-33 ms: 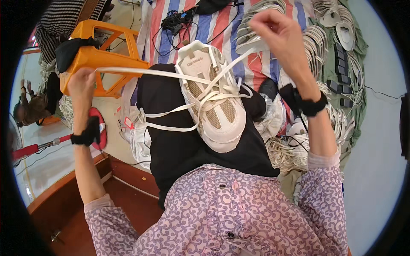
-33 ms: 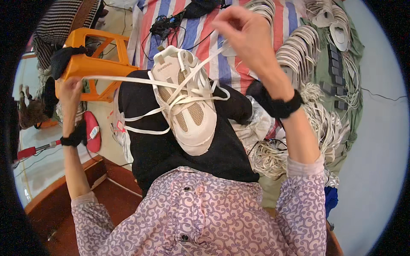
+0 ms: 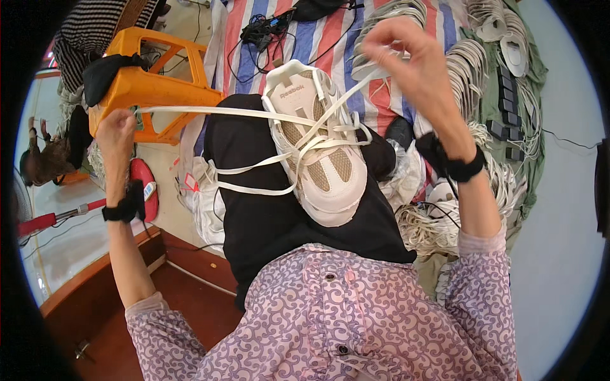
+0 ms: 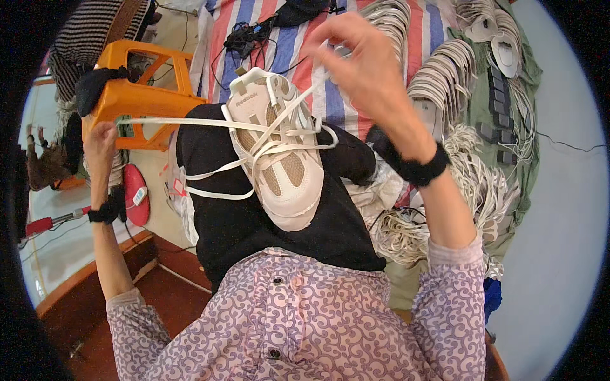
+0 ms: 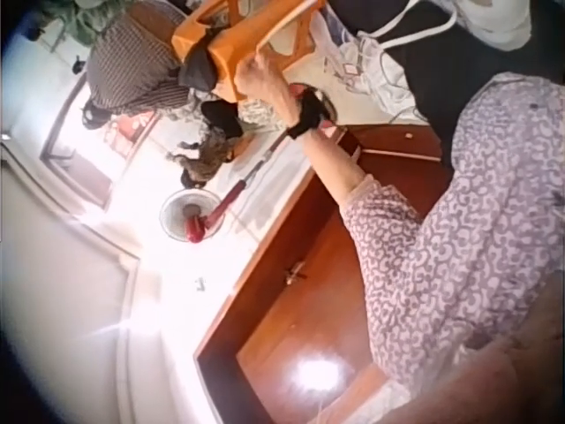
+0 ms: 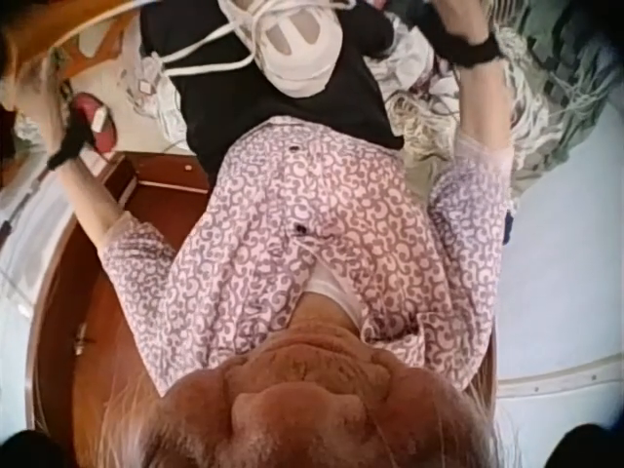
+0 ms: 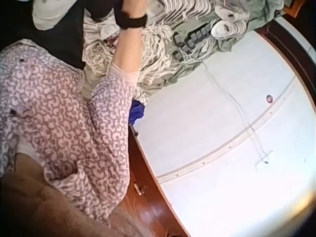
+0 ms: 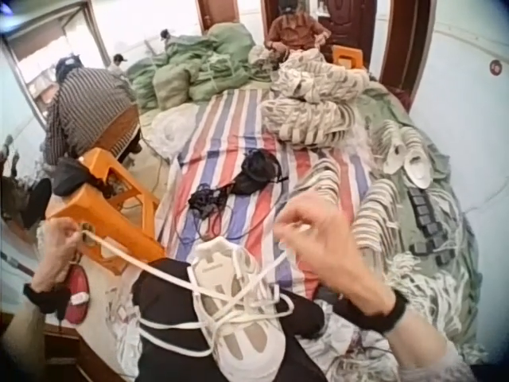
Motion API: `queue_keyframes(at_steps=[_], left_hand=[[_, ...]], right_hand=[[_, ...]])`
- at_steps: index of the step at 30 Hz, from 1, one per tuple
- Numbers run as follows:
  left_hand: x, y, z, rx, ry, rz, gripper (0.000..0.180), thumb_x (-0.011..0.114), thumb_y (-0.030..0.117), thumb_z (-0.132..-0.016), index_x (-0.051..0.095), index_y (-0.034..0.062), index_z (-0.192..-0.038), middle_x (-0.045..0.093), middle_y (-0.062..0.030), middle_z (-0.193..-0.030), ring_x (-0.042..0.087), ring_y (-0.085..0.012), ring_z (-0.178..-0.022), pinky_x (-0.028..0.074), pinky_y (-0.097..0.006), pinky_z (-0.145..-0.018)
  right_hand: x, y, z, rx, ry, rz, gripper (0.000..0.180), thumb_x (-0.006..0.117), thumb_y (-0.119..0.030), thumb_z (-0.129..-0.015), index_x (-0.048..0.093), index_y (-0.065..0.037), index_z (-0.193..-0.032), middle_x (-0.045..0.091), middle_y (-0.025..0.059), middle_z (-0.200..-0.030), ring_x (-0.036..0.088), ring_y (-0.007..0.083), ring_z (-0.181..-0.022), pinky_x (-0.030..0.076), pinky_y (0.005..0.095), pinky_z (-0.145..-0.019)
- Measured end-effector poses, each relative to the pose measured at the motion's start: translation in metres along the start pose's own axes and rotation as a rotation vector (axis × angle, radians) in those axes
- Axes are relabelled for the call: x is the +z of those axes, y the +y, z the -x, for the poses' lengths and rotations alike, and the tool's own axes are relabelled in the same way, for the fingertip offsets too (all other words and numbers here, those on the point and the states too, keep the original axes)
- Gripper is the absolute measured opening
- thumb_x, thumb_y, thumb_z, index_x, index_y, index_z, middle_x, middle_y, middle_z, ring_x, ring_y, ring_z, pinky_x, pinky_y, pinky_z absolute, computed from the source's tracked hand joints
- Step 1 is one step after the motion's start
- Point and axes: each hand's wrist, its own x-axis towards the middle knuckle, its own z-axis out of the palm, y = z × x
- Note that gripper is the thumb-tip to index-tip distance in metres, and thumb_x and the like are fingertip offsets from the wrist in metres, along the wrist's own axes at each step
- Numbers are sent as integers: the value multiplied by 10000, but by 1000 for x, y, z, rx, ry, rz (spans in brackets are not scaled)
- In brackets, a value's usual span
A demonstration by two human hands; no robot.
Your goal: Threading laces through the eyelets of manufactured sneakers.
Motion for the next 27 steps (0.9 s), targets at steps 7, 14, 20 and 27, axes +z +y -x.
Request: queue_keyframes(at_steps=[7, 14, 20, 27], left_hand=[[22, -4, 62, -253, -184, 315, 153, 668, 122, -895, 686, -30, -908, 617, 10, -683, 520, -49, -579, 391, -219, -517], [38, 12, 84, -368, -239, 421, 137, 666, 103, -892, 688, -25, -934, 589, 37, -654, 470, -28, -527, 358, -196, -480], [19, 4, 80, -279, -179, 394, 117, 660, 103, -917, 683, -5, -957, 552, 56, -659, 447, -13, -546, 342, -184, -485], [6, -16, 86, -322, -170, 368, 123, 668, 123, -925, 677, 6, -961, 509, 77, -637, 408, -4, -542, 293, -183, -479]], right_hand=[[41, -77, 65, 5, -371, 22, 132, 736, -86, -777, 662, -86, -887, 579, 44, -940, 514, 246, -963, 355, 406, -803], [50, -79, 63, 28, -342, 59, 111, 657, -3, -813, 575, -53, -869, 584, 97, -890, 524, 286, -901, 357, 386, -769], [47, -71, 44, 179, -326, -155, 52, 592, 17, -829, 548, 32, -852, 568, 133, -687, 567, 265, -642, 428, 385, -589], [39, -73, 45, 426, -427, -282, 126, 628, -76, -879, 609, 46, -851, 564, 79, -620, 495, 119, -574, 409, 326, -534]])
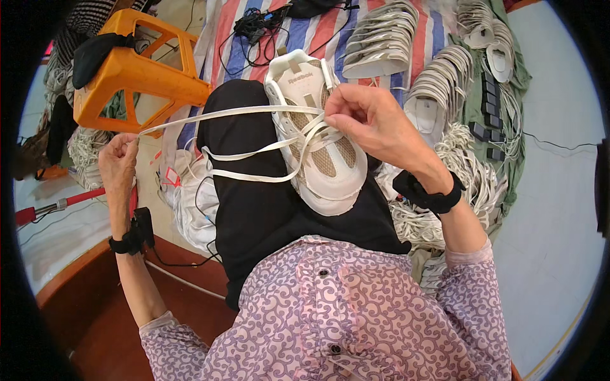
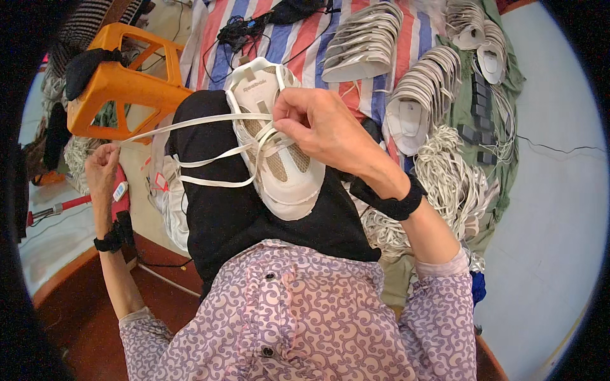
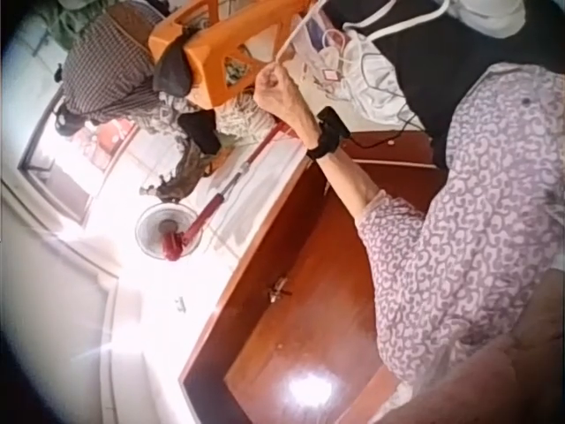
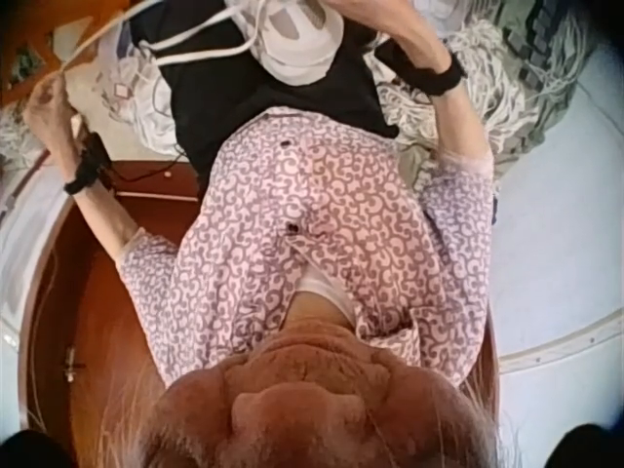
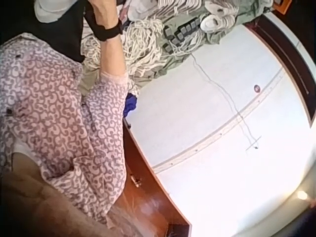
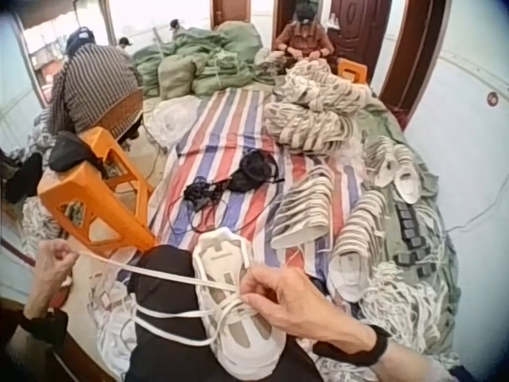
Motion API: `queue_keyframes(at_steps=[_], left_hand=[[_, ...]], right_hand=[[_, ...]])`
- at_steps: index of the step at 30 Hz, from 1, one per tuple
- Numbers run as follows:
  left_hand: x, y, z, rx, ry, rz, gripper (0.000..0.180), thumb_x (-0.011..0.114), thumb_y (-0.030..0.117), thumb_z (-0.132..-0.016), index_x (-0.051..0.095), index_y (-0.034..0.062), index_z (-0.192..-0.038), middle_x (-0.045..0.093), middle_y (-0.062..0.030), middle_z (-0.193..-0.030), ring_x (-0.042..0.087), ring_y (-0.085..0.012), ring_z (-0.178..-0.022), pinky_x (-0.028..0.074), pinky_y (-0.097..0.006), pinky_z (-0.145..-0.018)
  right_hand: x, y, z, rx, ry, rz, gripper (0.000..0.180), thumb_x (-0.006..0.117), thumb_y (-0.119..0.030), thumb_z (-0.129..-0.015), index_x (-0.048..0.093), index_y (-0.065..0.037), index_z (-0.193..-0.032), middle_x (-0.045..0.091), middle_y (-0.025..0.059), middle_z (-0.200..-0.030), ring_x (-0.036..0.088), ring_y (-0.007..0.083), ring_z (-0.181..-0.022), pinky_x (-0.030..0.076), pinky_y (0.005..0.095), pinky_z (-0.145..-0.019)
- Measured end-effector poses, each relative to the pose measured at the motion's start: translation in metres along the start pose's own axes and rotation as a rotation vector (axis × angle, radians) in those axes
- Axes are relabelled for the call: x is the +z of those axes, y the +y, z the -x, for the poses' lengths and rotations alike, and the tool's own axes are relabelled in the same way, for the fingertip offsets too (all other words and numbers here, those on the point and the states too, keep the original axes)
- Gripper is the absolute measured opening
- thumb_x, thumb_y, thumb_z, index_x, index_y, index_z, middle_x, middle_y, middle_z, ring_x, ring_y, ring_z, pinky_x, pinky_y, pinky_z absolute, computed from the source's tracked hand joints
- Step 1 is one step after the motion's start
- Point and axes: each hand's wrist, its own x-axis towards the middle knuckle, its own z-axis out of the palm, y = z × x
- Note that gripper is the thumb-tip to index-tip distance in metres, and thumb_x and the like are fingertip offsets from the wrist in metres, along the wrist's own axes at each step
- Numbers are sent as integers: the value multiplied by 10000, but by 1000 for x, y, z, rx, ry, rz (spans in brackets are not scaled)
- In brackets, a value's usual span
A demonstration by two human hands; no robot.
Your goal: Threading laces through the eyelets of manufactured sneakers.
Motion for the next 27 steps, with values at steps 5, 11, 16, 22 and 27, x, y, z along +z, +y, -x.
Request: queue_keyframes(at_steps=[5, 11, 16, 22, 27], left_hand=[[5, -12, -1, -6, -20, 55, 124, 677, 132, -919, 682, 16, -959, 498, 81, -618, 394, -6, -504, 281, -188, -450], [5, -15, -3, 13, -9, 23, 117, 674, 127, -915, 691, 18, -954, 498, 79, -616, 392, -8, -492, 281, -192, -441], [-7, -21, -4, 38, -3, 11, 118, 655, 107, -922, 686, -3, -951, 509, 74, -623, 408, -2, -524, 298, -188, -478], [-45, -44, -28, 204, 132, -163, 124, 648, 101, -920, 686, -5, -971, 601, 33, -719, 536, -57, -643, 430, -215, -586], [-178, -136, -59, 234, 306, -556, 158, 641, 151, -920, 681, 32, -1017, 681, -76, -819, 642, -124, -766, 505, -284, -714]], right_hand=[[1, 3, 3, 111, -31, 103, 306, 616, -171, -944, 658, 49, -736, 544, 62, -531, 468, 118, -518, 392, 329, -508], [-13, -7, 0, 330, -215, 31, 388, 645, -213, -934, 683, 18, -624, 590, 27, -538, 489, 79, -542, 404, 301, -519], [-15, -7, -2, 482, -249, -277, 226, 709, -191, -920, 725, -5, -794, 618, -48, -682, 435, 29, -590, 337, 227, -540], [-27, 14, -3, 29, -190, -16, 149, 720, -128, -851, 700, 19, -833, 647, 48, -768, 573, 132, -718, 457, 303, -687], [-27, 4, -8, -51, -186, 71, 138, 733, -116, -811, 662, 2, -811, 597, 66, -829, 578, 207, -860, 445, 342, -807]])
